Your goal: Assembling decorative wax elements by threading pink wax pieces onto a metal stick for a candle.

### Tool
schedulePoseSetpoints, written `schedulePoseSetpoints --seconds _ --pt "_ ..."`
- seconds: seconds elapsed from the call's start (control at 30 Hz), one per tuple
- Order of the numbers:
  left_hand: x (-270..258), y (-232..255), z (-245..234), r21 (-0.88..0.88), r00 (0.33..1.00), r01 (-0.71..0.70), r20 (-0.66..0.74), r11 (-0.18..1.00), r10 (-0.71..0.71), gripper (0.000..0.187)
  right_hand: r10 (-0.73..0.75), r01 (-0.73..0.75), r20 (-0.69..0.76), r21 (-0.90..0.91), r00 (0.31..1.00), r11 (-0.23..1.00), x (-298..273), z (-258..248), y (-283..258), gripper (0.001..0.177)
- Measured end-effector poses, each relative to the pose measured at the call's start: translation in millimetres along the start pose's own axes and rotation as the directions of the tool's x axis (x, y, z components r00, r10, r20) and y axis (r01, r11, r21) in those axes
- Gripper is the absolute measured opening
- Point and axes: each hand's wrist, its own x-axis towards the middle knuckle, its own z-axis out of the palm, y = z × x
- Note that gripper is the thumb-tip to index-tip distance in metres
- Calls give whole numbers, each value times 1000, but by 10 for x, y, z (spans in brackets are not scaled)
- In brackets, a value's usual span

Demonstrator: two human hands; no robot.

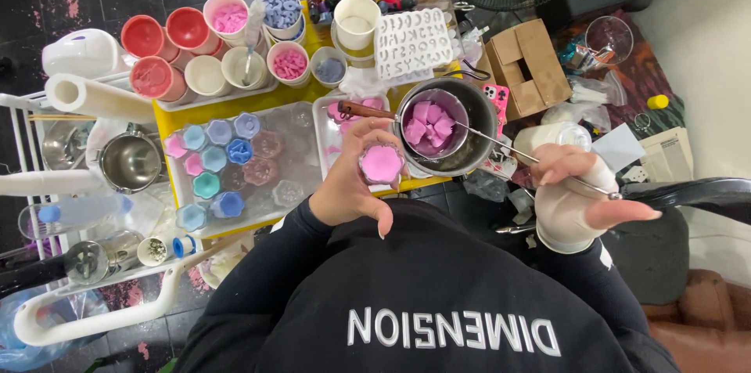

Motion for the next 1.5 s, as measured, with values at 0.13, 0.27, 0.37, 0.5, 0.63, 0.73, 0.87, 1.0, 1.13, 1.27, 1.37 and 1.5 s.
schedulePoseSetpoints --seconds 0.13,0.27,0.37,0.5,0.63,0.73,0.87,1.0,1.13,1.27,1.37,1.5 --pt "60 -17 61 10 999 -43 8 999 43 140 19 -18 -28 27 999 999 147 59 -171 110" --pt "157 -29 140 358 975 -181 -57 916 215 136 5 -3 -23 81 1000 997 127 7 -132 112" --pt "289 -74 116 654 932 -216 -83 725 353 128 -36 34 62 40 997 999 132 62 -113 108" --pt "479 -81 56 875 884 -266 55 404 464 110 37 54 348 -248 937 967 360 425 -294 96" --pt "616 -128 90 898 908 -262 106 353 405 102 44 148 493 -343 869 928 620 627 -358 89" --pt "677 -148 127 900 950 -188 64 393 307 99 -7 295 655 -331 756 896 675 716 -307 81" --pt "722 -156 154 899 946 -163 26 405 323 100 -46 437 781 -299 623 848 643 760 -300 57" --pt "717 -161 141 891 940 -168 16 422 341 102 -16 487 812 -334 584 807 630 732 -321 34" --pt "696 -129 106 882 942 -164 7 441 336 101 -2 489 816 -345 578 801 592 650 -246 34" --pt "684 -112 106 884 938 -157 -6 440 347 101 -8 484 786 -373 619 792 648 665 -257 37" --pt "647 -186 85 886 937 -146 -19 440 349 101 -43 485 770 -356 636 799 690 718 -293 37" --pt "630 -220 49 873 916 -140 -65 467 395 102 -74 505 801 -299 594 810 720 777 -317 44"
